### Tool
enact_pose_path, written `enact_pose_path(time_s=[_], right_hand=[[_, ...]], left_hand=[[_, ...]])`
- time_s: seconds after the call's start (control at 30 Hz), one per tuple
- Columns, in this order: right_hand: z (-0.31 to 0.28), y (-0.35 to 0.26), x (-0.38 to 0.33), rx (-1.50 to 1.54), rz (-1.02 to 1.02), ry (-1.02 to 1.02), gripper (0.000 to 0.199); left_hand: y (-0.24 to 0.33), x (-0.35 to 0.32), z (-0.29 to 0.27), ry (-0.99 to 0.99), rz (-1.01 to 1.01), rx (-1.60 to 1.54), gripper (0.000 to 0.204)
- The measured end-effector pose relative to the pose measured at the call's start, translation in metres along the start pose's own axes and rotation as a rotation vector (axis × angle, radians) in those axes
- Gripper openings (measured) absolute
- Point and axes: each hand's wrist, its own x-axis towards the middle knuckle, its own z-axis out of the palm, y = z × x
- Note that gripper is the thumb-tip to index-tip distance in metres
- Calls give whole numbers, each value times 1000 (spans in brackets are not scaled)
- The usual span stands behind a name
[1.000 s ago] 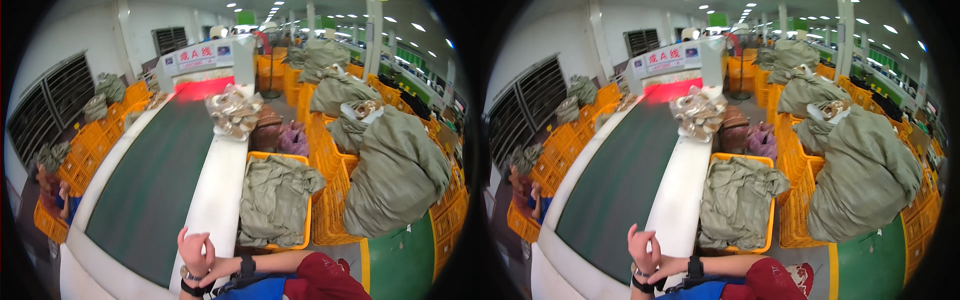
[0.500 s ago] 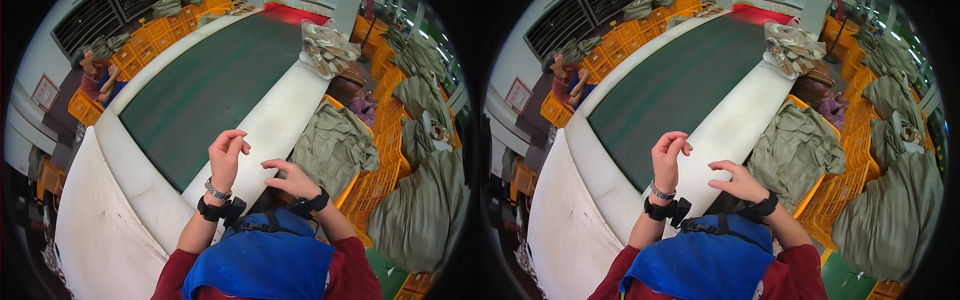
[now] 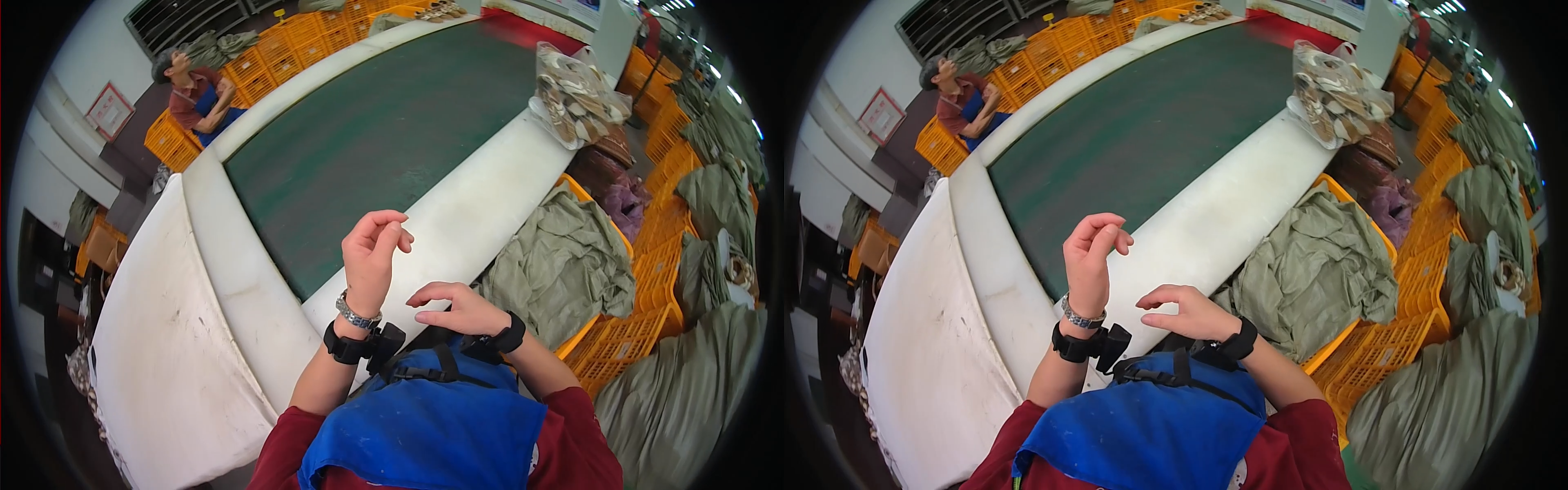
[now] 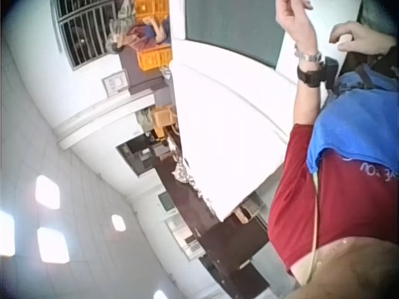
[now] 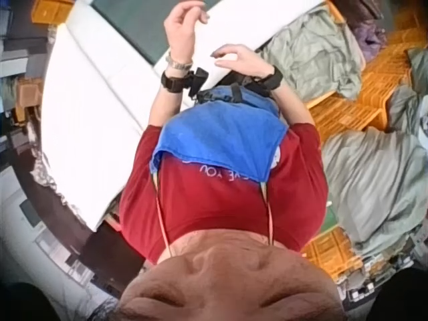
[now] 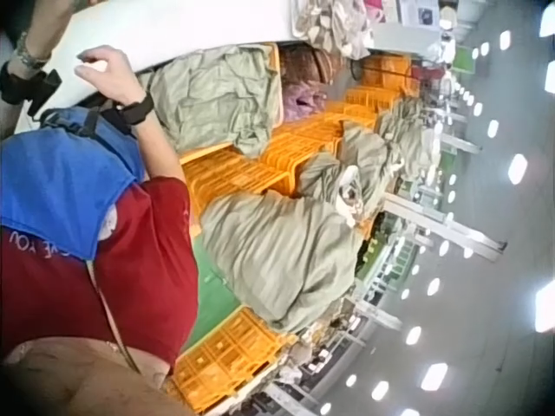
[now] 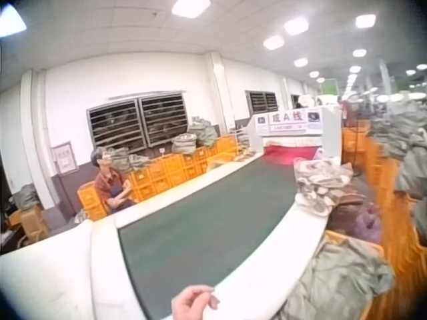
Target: Picking up shoes from a large sack and placing them on a conveyor table to be paired with lasts.
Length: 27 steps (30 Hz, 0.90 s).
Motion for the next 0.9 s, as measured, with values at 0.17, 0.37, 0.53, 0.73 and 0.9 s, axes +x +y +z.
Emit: enact_pose_path(time_s=[0.17,0.37,0.53,0.73,0.9], right_hand=[[-11,5,7,34,66,-103,32],[-14,0,17,107,1,-387,42],[-13,-6,23,270,-65,-558,54],[-23,4,26,571,5,-560,33],[-23,-4,26,530,29,-496,30]], left_hand=[[0,0,3,99,-11,12,13],[-2,2,14,185,-20,34,13],[-4,10,12,325,-232,-481,10],[-1,11,16,429,-450,-1103,11],[21,5,34,324,-270,-1445,18]])
